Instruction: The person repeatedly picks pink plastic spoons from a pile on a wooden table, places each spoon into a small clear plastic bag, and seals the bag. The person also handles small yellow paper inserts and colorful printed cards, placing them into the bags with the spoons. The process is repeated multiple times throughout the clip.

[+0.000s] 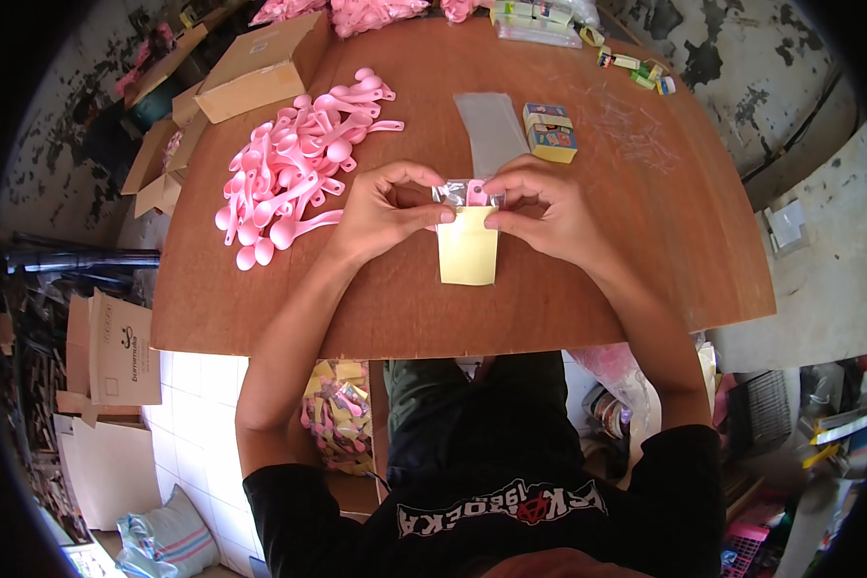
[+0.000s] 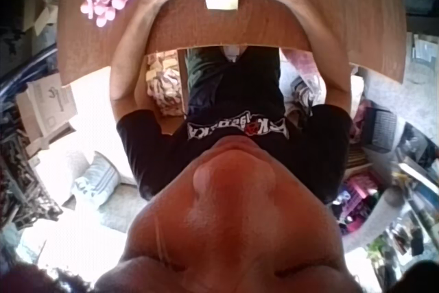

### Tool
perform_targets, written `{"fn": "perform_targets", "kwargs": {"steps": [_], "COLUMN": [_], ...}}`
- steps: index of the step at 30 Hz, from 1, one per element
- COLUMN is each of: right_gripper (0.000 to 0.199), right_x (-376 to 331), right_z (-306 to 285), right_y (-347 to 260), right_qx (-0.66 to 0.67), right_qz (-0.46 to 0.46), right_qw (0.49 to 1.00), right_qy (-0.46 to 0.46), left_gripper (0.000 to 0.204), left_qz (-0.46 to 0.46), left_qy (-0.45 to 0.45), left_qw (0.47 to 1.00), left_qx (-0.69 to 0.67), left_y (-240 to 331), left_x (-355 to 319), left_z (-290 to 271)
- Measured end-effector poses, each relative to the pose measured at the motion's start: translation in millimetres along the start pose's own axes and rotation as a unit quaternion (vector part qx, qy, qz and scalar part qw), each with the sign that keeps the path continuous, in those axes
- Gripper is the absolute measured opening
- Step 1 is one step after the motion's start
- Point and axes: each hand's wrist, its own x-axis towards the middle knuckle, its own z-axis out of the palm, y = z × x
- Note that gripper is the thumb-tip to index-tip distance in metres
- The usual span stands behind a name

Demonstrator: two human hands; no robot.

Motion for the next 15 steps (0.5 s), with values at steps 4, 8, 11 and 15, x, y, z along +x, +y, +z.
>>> {"fn": "perform_targets", "kwargs": {"steps": [4, 8, 11, 15], "right_gripper": [0.037, 0.040, 0.035, 0.026], "right_x": [-3.1, -2.8, 0.4, -4.6], "right_z": [7.7, 3.5, -1.0, -12.3], "right_y": [0.8, -5.4, -0.6, 28.0], "right_qx": [0.027, 0.118, 0.071, -0.148], "right_qz": [0.023, 0.054, 0.063, 0.026], "right_qw": [0.999, 0.992, 0.994, 0.978], "right_qy": [0.003, 0.003, 0.057, 0.142], "left_gripper": [0.046, 0.056, 0.052, 0.048], "left_qz": [-0.001, -0.020, 0.042, -0.192], "left_qy": [-0.012, 0.010, 0.003, -0.368], "left_qw": [1.000, 0.995, 0.987, 0.900], "left_qx": [0.009, 0.094, 0.155, 0.132], "left_y": [5.8, 47.9, 89.5, 96.8], "left_x": [1.2, -12.0, -72.4, -147.0], "left_z": [0.5, 4.2, -5.4, -3.9]}}
